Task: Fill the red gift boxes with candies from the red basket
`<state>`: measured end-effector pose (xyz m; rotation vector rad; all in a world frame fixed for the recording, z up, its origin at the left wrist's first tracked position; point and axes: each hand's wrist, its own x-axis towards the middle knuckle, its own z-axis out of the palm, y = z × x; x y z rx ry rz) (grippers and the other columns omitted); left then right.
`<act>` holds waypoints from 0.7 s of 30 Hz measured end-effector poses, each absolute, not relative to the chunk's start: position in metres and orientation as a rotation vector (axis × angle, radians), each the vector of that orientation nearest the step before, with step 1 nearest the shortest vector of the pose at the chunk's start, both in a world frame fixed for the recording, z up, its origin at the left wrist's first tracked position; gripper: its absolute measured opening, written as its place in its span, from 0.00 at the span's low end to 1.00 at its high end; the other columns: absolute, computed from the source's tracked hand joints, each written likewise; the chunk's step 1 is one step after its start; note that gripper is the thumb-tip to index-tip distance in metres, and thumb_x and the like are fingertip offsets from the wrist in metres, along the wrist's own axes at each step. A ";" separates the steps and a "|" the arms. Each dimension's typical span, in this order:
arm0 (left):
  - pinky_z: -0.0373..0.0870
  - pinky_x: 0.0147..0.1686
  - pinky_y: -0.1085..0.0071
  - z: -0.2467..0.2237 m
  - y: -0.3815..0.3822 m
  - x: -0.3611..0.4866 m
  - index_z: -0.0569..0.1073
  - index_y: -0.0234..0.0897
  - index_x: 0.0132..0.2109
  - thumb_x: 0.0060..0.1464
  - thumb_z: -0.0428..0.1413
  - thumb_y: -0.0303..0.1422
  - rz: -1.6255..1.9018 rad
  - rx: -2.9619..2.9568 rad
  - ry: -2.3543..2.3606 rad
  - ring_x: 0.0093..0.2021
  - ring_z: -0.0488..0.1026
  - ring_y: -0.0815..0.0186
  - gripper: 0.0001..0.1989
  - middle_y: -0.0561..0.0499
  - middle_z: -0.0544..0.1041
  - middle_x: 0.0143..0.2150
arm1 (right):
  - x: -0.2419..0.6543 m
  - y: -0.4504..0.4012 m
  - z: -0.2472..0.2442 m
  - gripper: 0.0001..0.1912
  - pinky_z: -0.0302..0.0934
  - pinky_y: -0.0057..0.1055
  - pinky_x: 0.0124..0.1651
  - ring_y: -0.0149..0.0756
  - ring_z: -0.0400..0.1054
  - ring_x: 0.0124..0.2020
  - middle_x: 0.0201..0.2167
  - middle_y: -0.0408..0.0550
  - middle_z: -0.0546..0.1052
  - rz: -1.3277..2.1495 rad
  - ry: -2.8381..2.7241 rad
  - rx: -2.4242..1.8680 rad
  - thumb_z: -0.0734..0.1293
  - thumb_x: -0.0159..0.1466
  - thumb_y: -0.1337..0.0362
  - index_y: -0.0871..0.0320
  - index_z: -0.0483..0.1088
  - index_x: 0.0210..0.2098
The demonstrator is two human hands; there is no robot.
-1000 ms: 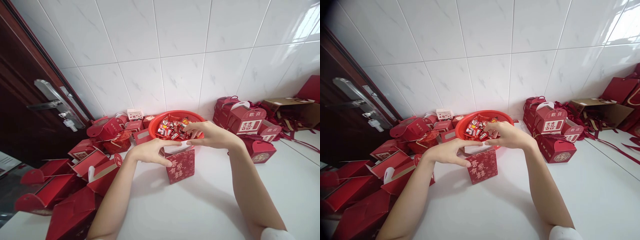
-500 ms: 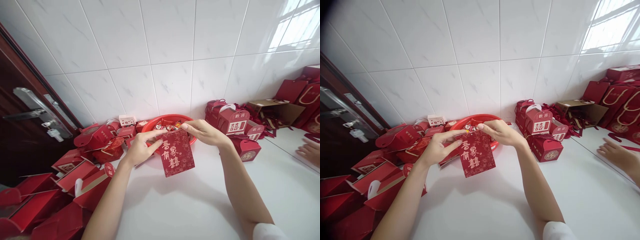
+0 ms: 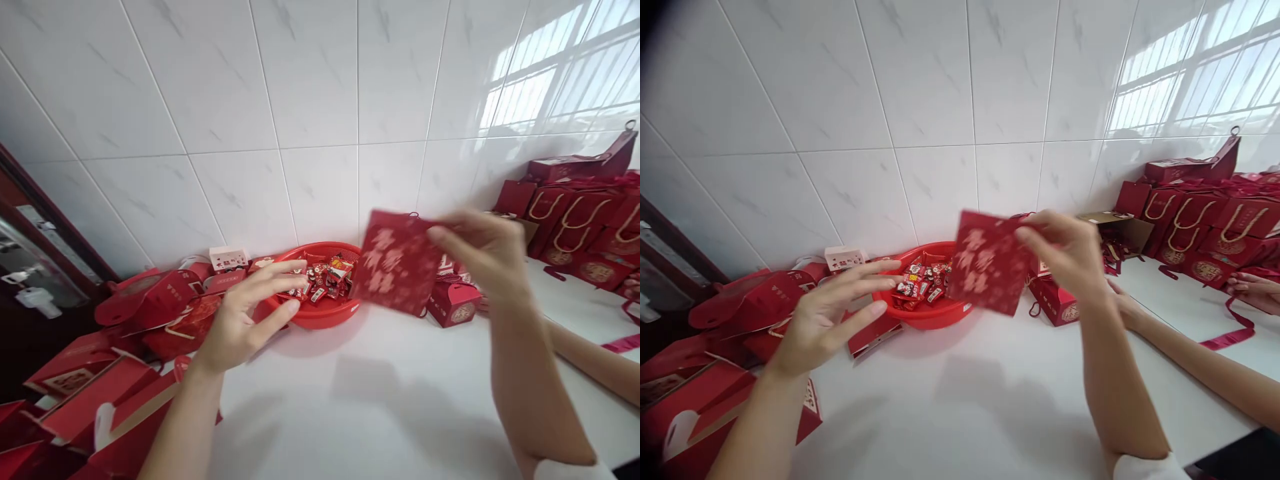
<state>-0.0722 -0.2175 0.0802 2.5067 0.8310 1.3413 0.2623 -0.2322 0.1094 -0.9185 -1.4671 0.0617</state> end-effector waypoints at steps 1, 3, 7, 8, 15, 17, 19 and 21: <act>0.70 0.61 0.60 0.082 -0.217 -0.074 0.80 0.43 0.48 0.60 0.58 0.31 1.379 2.487 0.836 0.59 0.74 0.58 0.11 0.49 0.78 0.57 | 0.278 -0.237 0.112 0.09 0.59 0.28 0.23 0.29 0.65 0.22 0.23 0.43 0.75 -0.040 -1.310 -0.944 0.76 0.57 0.59 0.57 0.78 0.32; 0.70 0.61 0.61 0.083 -0.213 -0.077 0.80 0.43 0.45 0.59 0.58 0.31 1.433 2.448 0.864 0.56 0.75 0.59 0.09 0.50 0.80 0.54 | 0.309 -0.245 0.115 0.11 0.56 0.29 0.21 0.29 0.64 0.20 0.23 0.45 0.74 -0.300 -1.052 -0.953 0.78 0.54 0.59 0.58 0.78 0.30; 0.74 0.57 0.62 0.084 -0.203 -0.088 0.81 0.41 0.42 0.57 0.60 0.32 1.455 2.347 1.000 0.52 0.78 0.60 0.07 0.51 0.82 0.47 | 0.362 -0.253 0.106 0.10 0.61 0.36 0.24 0.35 0.68 0.22 0.27 0.51 0.76 -0.621 -0.864 -1.083 0.76 0.54 0.61 0.60 0.81 0.33; 0.74 0.56 0.63 0.084 -0.201 -0.092 0.81 0.40 0.42 0.56 0.60 0.33 1.455 2.322 1.063 0.51 0.78 0.60 0.07 0.51 0.83 0.46 | 0.372 -0.253 0.102 0.10 0.61 0.37 0.25 0.37 0.69 0.23 0.27 0.52 0.77 -0.683 -0.860 -1.137 0.75 0.53 0.63 0.60 0.81 0.34; 0.72 0.58 0.62 0.083 -0.191 -0.114 0.81 0.41 0.42 0.54 0.57 0.39 1.352 2.211 1.479 0.51 0.78 0.59 0.12 0.51 0.83 0.46 | 0.391 -0.240 0.078 0.05 0.59 0.37 0.29 0.35 0.63 0.19 0.21 0.50 0.74 -0.722 -0.735 -1.531 0.71 0.47 0.70 0.62 0.78 0.26; 0.72 0.57 0.62 0.081 -0.187 -0.119 0.81 0.41 0.43 0.53 0.56 0.40 1.280 2.189 1.613 0.52 0.77 0.57 0.14 0.51 0.83 0.48 | 0.388 -0.229 0.073 0.05 0.60 0.38 0.32 0.37 0.63 0.21 0.21 0.49 0.73 -0.704 -0.740 -1.586 0.70 0.48 0.69 0.60 0.76 0.26; 0.74 0.55 0.62 0.078 -0.181 -0.123 0.82 0.41 0.44 0.52 0.56 0.41 1.140 2.180 1.734 0.52 0.78 0.55 0.16 0.50 0.83 0.48 | 0.387 -0.216 0.067 0.05 0.61 0.39 0.36 0.40 0.65 0.24 0.22 0.49 0.72 -0.712 -0.765 -1.619 0.68 0.50 0.66 0.59 0.75 0.27; 0.75 0.52 0.64 0.075 -0.176 -0.127 0.82 0.42 0.46 0.51 0.56 0.42 0.973 2.194 1.787 0.51 0.78 0.54 0.18 0.50 0.82 0.50 | 0.389 -0.200 0.059 0.05 0.60 0.39 0.38 0.42 0.65 0.28 0.22 0.49 0.72 -0.693 -0.801 -1.654 0.67 0.51 0.66 0.58 0.74 0.27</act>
